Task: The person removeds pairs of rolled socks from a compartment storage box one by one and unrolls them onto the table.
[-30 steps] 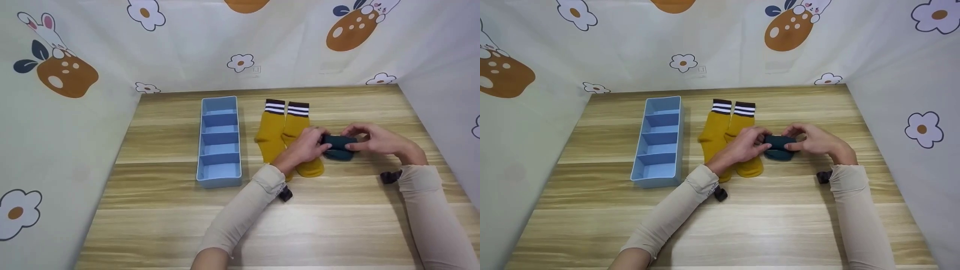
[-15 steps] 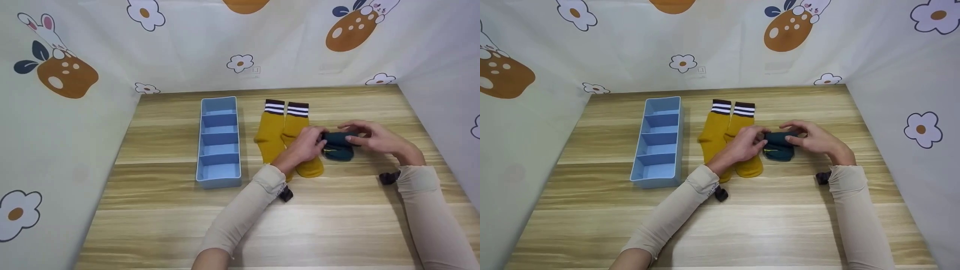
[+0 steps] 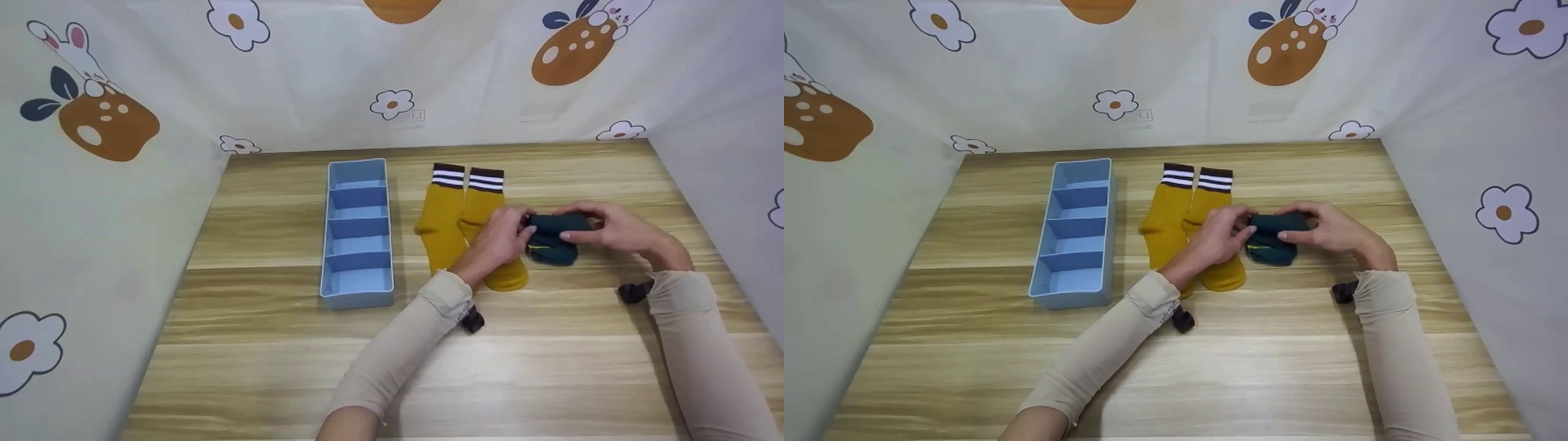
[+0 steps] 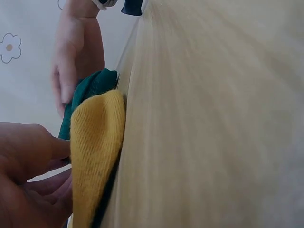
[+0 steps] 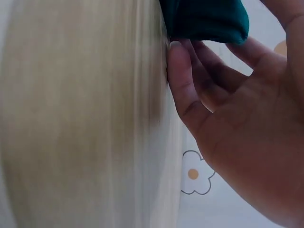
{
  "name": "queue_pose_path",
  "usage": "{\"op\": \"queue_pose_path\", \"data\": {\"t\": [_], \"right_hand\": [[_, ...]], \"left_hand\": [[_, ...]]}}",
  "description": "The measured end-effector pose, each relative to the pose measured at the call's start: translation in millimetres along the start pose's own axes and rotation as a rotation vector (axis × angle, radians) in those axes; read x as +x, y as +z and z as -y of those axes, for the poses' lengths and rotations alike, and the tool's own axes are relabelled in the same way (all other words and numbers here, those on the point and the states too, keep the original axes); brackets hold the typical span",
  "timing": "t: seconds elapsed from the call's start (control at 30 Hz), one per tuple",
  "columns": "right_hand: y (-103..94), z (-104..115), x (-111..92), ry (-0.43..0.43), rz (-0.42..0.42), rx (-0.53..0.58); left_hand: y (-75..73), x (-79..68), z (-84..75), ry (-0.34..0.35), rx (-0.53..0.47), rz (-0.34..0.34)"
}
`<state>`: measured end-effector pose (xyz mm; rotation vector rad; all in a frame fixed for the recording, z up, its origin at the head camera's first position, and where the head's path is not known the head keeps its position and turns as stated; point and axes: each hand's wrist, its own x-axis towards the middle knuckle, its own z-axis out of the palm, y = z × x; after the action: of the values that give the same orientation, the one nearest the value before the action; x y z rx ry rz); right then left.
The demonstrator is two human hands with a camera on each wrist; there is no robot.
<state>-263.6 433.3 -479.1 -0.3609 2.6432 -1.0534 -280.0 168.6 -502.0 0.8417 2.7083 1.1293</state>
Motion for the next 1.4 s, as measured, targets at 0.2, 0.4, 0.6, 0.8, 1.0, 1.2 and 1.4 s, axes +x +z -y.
{"op": "queue_pose_path", "data": {"t": [0.2, 0.4, 0.6, 0.8, 1.0, 1.2, 1.4], "right_hand": [[3.2, 1.4, 2.4, -0.061, -0.052, 0.107], [5.6, -3.0, 5.2, -0.068, -0.143, 0.057], [4.4, -4.3, 5.3, -0.055, -0.208, -0.007], [3.5, -4.6, 4.8, -0.1, -0.17, 0.026], [3.1, -6.5, 4.5, -0.125, -0.119, 0.043], [2.9, -8.5, 3.4, -0.129, -0.113, 0.102], [3.4, -7.4, 5.1, -0.096, -0.163, 0.126]], "left_hand": [[0.7, -0.6, 0.4, -0.025, -0.015, -0.007], [1.2, 0.3, 1.9, -0.007, -0.018, -0.015], [0.7, -1.2, 3.1, 0.023, 0.015, -0.021], [0.5, 1.0, 2.6, -0.01, -0.002, 0.0], [-1.7, 3.5, 0.4, -0.017, 0.021, 0.003], [-4.4, 6.8, -2.1, -0.008, 0.108, -0.017], [-5.3, 13.1, -3.7, 0.009, 0.124, -0.048]]}}
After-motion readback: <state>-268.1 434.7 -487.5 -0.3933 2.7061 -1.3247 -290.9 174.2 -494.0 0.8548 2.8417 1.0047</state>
